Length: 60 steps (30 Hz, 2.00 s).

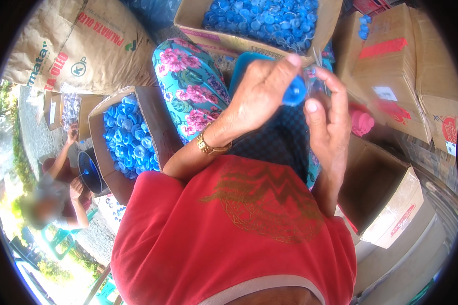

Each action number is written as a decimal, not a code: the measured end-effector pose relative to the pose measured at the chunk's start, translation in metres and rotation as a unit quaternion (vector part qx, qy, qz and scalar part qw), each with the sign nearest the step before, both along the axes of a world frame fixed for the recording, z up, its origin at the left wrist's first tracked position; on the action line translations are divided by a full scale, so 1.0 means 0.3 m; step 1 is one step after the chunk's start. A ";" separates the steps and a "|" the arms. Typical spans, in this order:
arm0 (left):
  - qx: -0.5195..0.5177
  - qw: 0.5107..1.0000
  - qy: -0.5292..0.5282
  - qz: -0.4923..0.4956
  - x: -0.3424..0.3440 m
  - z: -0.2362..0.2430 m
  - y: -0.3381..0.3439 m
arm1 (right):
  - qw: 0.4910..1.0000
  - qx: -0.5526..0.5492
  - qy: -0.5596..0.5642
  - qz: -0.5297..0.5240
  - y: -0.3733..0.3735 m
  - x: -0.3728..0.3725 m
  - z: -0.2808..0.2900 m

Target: The person sits on the ground and uses scissors to trim the protruding plastic or string from small blue caps. They pick each cap from a cardboard box, cut the excess, and place the trimmed caps into a second box. A second person is visible in the background working with similar items.

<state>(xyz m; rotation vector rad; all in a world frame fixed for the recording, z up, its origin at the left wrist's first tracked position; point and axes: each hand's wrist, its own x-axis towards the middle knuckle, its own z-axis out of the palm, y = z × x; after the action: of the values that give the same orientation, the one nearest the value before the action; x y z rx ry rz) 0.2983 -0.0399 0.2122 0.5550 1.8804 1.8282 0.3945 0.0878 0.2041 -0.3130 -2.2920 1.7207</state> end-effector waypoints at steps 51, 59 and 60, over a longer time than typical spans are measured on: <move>0.172 0.935 -0.290 -0.110 -0.067 -0.078 -0.064 | 0.986 -0.160 -0.036 -0.002 -0.023 0.023 -0.012; 0.108 0.956 -0.269 -0.041 -0.048 -0.130 -0.052 | 0.800 -0.591 -0.084 0.055 -0.065 0.096 -0.061; 0.107 0.959 -0.260 -0.032 -0.046 -0.132 -0.062 | 0.829 -0.539 -0.122 0.081 -0.083 0.122 -0.060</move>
<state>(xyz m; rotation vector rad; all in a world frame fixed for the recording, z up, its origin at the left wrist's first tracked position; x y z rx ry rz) 0.2844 -0.0585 0.1725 0.1696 1.3121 1.9126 0.4312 0.0630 0.1861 -0.5584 -1.2025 3.0580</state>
